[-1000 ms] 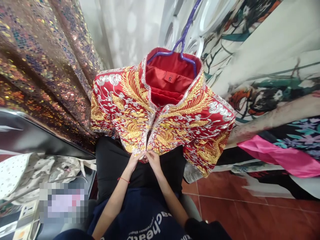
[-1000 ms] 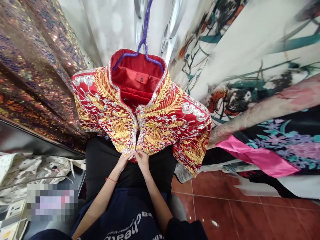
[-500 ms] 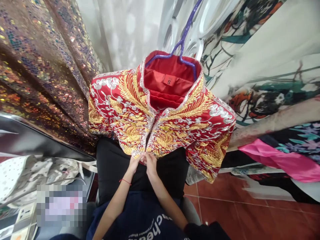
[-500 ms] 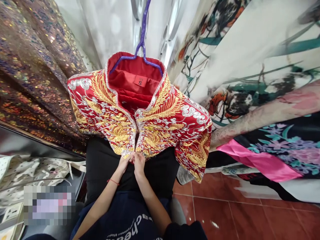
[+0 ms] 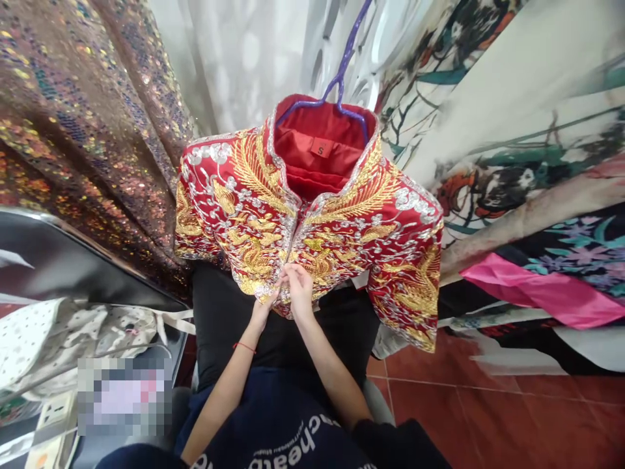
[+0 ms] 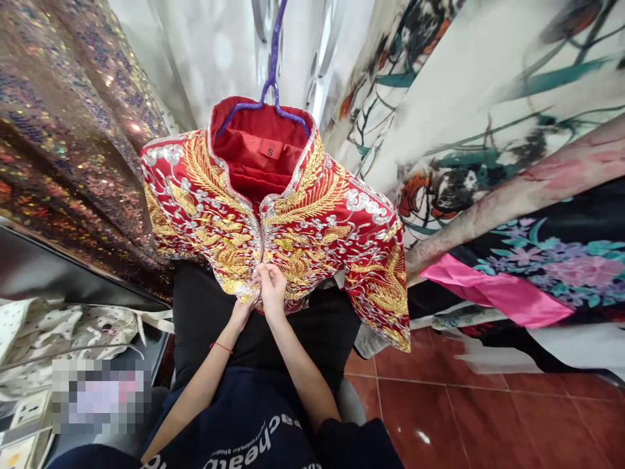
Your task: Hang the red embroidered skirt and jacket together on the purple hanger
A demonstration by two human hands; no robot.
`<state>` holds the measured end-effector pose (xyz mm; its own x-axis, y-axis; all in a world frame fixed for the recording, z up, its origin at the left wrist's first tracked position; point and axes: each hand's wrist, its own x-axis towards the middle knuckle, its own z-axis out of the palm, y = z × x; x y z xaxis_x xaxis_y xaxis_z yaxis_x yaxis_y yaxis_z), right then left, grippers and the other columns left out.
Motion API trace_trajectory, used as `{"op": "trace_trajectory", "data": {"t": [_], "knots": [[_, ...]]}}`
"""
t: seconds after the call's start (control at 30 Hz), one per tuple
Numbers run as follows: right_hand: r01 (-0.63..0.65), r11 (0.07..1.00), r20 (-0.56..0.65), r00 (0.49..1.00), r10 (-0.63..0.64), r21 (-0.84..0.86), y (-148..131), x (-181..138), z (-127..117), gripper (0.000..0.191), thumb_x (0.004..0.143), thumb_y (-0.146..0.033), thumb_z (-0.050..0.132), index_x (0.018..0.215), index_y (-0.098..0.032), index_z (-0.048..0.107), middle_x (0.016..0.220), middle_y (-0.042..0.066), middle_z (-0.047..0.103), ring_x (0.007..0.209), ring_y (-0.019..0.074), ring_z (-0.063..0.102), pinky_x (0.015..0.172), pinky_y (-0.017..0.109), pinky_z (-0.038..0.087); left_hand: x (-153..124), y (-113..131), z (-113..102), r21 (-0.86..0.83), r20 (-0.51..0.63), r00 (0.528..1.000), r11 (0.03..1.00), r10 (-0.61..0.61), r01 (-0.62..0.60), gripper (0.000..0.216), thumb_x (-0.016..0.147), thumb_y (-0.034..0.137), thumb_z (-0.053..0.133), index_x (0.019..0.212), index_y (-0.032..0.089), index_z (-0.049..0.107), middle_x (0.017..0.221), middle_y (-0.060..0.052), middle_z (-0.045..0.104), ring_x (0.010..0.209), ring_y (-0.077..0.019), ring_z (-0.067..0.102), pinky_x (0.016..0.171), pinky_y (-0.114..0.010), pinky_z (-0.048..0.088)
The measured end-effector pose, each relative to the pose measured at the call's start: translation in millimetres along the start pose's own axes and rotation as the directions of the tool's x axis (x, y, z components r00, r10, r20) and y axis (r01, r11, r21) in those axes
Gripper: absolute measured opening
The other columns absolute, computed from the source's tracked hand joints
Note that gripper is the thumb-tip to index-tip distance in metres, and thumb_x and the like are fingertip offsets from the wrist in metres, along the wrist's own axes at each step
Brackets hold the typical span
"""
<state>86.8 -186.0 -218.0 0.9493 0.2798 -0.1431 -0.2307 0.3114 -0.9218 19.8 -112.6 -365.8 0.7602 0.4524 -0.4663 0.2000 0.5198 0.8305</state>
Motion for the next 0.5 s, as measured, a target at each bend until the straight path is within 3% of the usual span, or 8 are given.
{"op": "trace_trajectory", "data": {"t": [0.1, 0.17, 0.27, 0.33, 0.4, 0.5], "knots": [[-0.02, 0.999, 0.049, 0.999, 0.022, -0.029, -3.3, -4.2, -5.9, 0.04, 0.077, -0.057, 0.072, 0.079, -0.018, 0.063, 0.068, -0.002, 0.066, 0.046, 0.0086, 0.057, 0.049, 0.022, 0.042, -0.8, 6.9, 2.6, 0.129, 0.048, 0.99, 0.984, -0.134, 0.127, 0.081, 0.068, 0.072, 0.075, 0.122, 0.012, 0.066, 0.12, -0.02, 0.073, 0.104, -0.0258, 0.073, 0.094, -0.039, 0.057], [-0.032, 0.998, 0.079, 0.996, 0.036, -0.046, -4.5, -5.1, -10.0, 0.041, 0.076, -0.058, 0.073, 0.08, -0.018, 0.064, 0.069, -0.001, 0.068, 0.046, 0.0084, 0.057, 0.048, 0.022, 0.041, -6.9, 14.4, 4.0, 0.264, 0.091, 0.968, 0.943, -0.234, 0.203, 0.082, 0.07, 0.082, 0.064, 0.106, 0.008, 0.071, 0.1, -0.021, 0.077, 0.089, -0.0273, 0.075, 0.083, -0.041, 0.059], [-0.045, 0.997, 0.114, 0.992, 0.052, -0.062, -6.1, -5.1, -12.7, 0.041, 0.075, -0.057, 0.074, 0.08, -0.017, 0.065, 0.066, -0.001, 0.068, 0.044, 0.008, 0.056, 0.045, 0.021, 0.038, -22.6, 33.4, 7.1, 0.488, 0.109, 0.953, 0.85, -0.281, 0.195, 0.076, 0.069, 0.083, 0.061, 0.079, 0.008, 0.07, 0.072, -0.016, 0.073, 0.072, -0.0273, 0.072, 0.069, -0.039, 0.058], [-0.053, 0.996, 0.134, 0.989, 0.061, -0.068, -7.0, -5.8, -12.3, 0.041, 0.076, -0.057, 0.073, 0.079, -0.018, 0.065, 0.062, -0.002, 0.066, 0.042, 0.008, 0.055, 0.044, 0.02, 0.038, -33.4, 52.0, 11.9, 0.614, 0.09, 0.98, 0.785, -0.177, 0.086, 0.058, 0.068, 0.07, 0.072, 0.075, 0.013, 0.068, 0.068, -0.01, 0.071, 0.07, -0.0239, 0.069, 0.067, -0.033, 0.054], [-0.062, 0.995, 0.165, 0.984, 0.074, -0.075, -7.7, -7.7, -10.9, 0.042, 0.076, -0.059, 0.072, 0.077, -0.018, 0.064, 0.057, -0.002, 0.064, 0.04, 0.0088, 0.054, 0.043, 0.021, 0.039, -41.4, 73.1, 19.8, 0.708, 0.06, 0.998, 0.704, 0.023, -0.059, 0.038, 0.072, 0.052, 0.076, 0.08, 0.017, 0.065, 0.077, -0.005, 0.07, 0.077, -0.0205, 0.065, 0.07, -0.028, 0.048], [-0.067, 0.993, 0.22, 0.972, 0.086, -0.093, -8.5, -12.2, -9.2, 0.046, 0.075, -0.062, 0.072, 0.069, -0.018, 0.06, 0.051, -0.002, 0.061, 0.04, 0.0106, 0.055, 0.041, 0.021, 0.039, -45.8, 101.4, 33.9, 0.792, 0.062, 0.947, 0.561, 0.315, -0.239, 0.015, 0.085, 0.035, 0.062, 0.088, 0.021, 0.058, 0.089, -0.003, 0.065, 0.083, -0.0168, 0.058, 0.074, -0.026, 0.041]]}}
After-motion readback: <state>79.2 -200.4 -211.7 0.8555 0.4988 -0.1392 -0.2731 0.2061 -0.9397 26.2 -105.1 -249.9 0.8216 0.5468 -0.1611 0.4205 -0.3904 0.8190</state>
